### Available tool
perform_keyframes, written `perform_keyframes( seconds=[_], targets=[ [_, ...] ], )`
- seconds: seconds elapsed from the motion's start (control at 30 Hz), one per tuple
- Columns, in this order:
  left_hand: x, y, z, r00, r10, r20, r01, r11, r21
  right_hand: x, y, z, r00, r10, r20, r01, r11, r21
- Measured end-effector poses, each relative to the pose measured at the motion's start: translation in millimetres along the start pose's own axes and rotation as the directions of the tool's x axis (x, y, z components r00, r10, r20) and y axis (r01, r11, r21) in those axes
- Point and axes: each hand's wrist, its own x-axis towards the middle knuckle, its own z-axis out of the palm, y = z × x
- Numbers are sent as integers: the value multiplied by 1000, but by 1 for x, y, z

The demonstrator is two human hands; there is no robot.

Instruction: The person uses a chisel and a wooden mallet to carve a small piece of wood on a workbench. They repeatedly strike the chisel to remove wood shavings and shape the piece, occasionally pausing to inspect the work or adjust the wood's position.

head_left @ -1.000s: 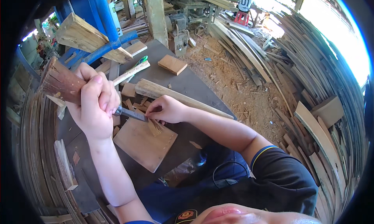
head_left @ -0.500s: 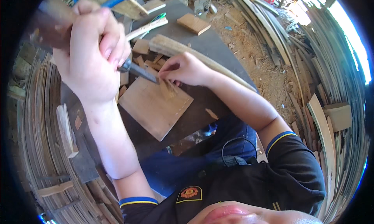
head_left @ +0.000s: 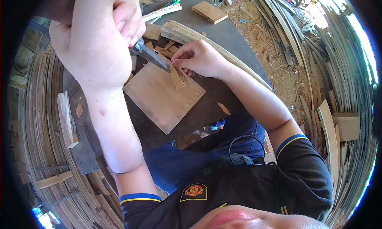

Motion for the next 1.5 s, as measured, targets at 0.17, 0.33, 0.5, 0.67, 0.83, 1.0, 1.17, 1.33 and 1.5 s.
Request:
perform_keyframes(
  seconds=[0.17, 0.33, 0.5, 0.67, 0.83, 1.0, 1.17, 1.33, 1.5],
  targets=[
    [-1, 0, 7, 1000, 24, -7, -24, 998, -60, 1, 0, -3, 999, 31, 24, -31, 999, -26],
    [-2, -3, 18, 988, 14, -157, -35, 991, -128, 1, 2, 0, 1000, -10, 12, 10, 1000, 7],
    [-3, -2, 21, 979, 32, -201, -41, 998, -41, -5, 0, -1, 984, -179, -24, 173, 973, -155],
    [-3, 4, 23, 989, 14, -147, -33, 992, -124, -19, -15, -8, 956, -289, 48, 288, 901, -324],
    [-3, -24, 29, 961, 262, -93, -239, 949, 205, -31, -32, -12, 938, -313, 150, 346, 877, -333],
    [-4, -31, 29, 983, 181, -19, -180, 982, 55, -33, -27, -5, 941, -320, 106, 337, 894, -294],
    [8, -40, 15, 961, 263, 89, -271, 958, 94, -34, -32, -1, 935, -329, 133, 354, 886, -301],
    [0, -28, 22, 985, 161, 59, -166, 982, 84, -38, -37, 0, 815, -557, 161, 575, 743, -341],
    [-4, -17, 37, 971, 239, -11, -221, 914, 339, -41, -34, 6, 845, -515, 143, 526, 756, -389]
  ],
)
